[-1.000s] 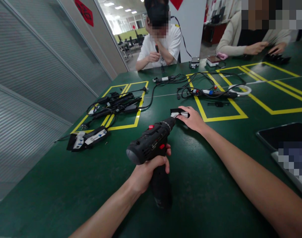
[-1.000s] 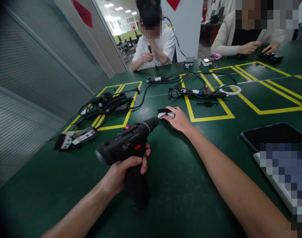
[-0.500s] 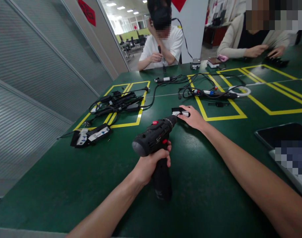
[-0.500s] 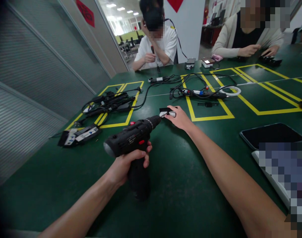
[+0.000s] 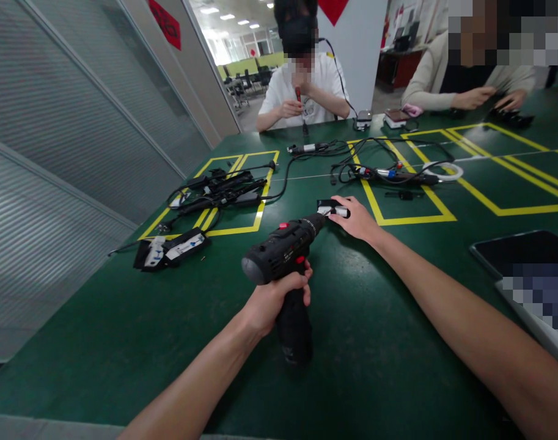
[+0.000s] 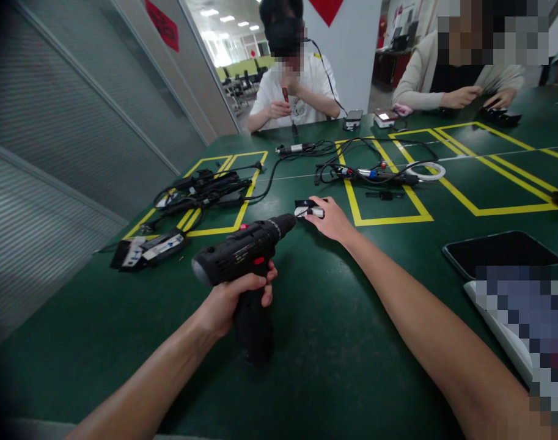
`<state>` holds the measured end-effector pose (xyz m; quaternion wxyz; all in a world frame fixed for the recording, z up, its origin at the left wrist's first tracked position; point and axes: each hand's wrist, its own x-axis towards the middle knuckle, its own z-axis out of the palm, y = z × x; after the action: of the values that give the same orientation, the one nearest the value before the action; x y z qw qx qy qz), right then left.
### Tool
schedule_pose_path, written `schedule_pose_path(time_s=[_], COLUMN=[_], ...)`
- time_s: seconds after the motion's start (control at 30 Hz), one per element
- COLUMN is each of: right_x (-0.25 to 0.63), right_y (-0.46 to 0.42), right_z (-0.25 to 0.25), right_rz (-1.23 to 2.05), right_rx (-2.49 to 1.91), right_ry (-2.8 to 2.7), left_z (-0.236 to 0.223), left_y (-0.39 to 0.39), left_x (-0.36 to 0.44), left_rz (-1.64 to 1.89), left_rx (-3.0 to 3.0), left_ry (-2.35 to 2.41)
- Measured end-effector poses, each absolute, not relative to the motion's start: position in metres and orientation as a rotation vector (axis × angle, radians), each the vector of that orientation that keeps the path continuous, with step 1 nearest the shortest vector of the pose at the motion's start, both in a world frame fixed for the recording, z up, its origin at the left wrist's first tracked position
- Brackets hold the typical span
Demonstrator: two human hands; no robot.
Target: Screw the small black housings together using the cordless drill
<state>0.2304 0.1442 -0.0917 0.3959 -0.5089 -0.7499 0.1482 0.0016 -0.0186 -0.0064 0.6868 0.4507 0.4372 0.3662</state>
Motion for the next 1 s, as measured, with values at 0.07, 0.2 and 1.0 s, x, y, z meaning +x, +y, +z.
schedule_pose_path(time_s=[0.07, 0.2, 1.0], right_x=[0.2302, 0.2306, 0.233], right_y=[0.1446, 0.1453, 0.1477], right_z=[-0.0922, -0.0934, -0.0928], right_rz=[0.377, 0.385, 0.46], right_rx=[-1.292, -1.286, -1.262], right_ry=[-1.903, -1.912, -1.913], left_z=[-0.0063, -0.006, -0.0022], left_y=[-0.0187, -0.0181, -0.0188], left_x=[0.0016, 0.0014, 0.0022], left_rz=[0.82, 0.819, 0.815], left_rx=[1.004, 1.0, 0.972], left_ry=[0.977, 0.97, 1.017])
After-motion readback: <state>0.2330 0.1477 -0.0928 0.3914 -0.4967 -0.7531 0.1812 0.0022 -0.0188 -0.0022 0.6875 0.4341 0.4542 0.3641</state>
